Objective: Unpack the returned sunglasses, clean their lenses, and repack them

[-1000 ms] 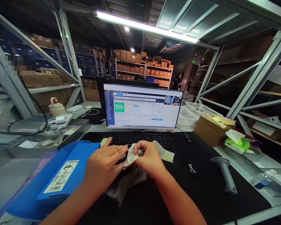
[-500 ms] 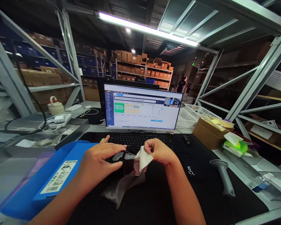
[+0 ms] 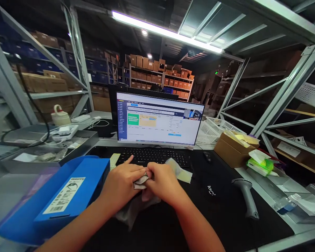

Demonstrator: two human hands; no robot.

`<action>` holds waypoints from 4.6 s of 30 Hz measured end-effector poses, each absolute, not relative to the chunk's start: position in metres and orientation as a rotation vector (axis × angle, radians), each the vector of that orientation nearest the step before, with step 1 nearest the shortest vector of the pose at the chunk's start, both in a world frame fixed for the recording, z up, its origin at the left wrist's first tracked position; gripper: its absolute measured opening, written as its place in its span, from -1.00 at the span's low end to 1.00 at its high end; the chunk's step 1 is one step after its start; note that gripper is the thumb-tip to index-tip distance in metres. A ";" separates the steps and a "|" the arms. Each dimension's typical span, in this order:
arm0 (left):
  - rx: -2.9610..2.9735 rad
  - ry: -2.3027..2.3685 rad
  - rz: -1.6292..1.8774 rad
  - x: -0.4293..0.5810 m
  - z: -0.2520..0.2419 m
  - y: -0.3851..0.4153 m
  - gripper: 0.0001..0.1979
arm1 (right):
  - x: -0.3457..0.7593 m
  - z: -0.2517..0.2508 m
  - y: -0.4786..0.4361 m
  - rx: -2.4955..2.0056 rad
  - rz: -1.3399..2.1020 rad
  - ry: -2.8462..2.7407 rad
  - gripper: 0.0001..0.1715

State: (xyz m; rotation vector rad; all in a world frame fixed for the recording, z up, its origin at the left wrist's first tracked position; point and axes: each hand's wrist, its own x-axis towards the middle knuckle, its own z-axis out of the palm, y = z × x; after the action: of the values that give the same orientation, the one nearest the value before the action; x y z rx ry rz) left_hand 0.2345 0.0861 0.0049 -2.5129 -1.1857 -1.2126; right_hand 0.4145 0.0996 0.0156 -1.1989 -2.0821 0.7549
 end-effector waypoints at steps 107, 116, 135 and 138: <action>-1.941 -1.170 -1.568 0.230 -0.021 0.097 -0.70 | 0.343 -0.024 0.095 -0.617 1.115 -0.750 -0.39; -2.170 -1.051 -1.558 0.234 -0.014 0.093 -0.64 | 0.402 0.018 0.126 -0.429 1.364 -0.538 -0.31; -2.634 -1.197 -1.426 0.215 0.025 0.078 -0.60 | 0.509 0.047 0.108 -0.949 0.885 -1.442 -0.54; -2.733 -1.220 -1.275 0.213 0.026 0.076 -0.56 | 0.490 0.045 0.102 -0.972 1.003 -1.605 -0.61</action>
State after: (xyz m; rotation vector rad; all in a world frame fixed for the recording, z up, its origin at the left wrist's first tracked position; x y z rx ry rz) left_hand 0.2126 0.0764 0.0258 -2.7333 -1.2201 -1.2751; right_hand 0.4901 0.1024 0.0447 -0.9722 -1.6049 1.0031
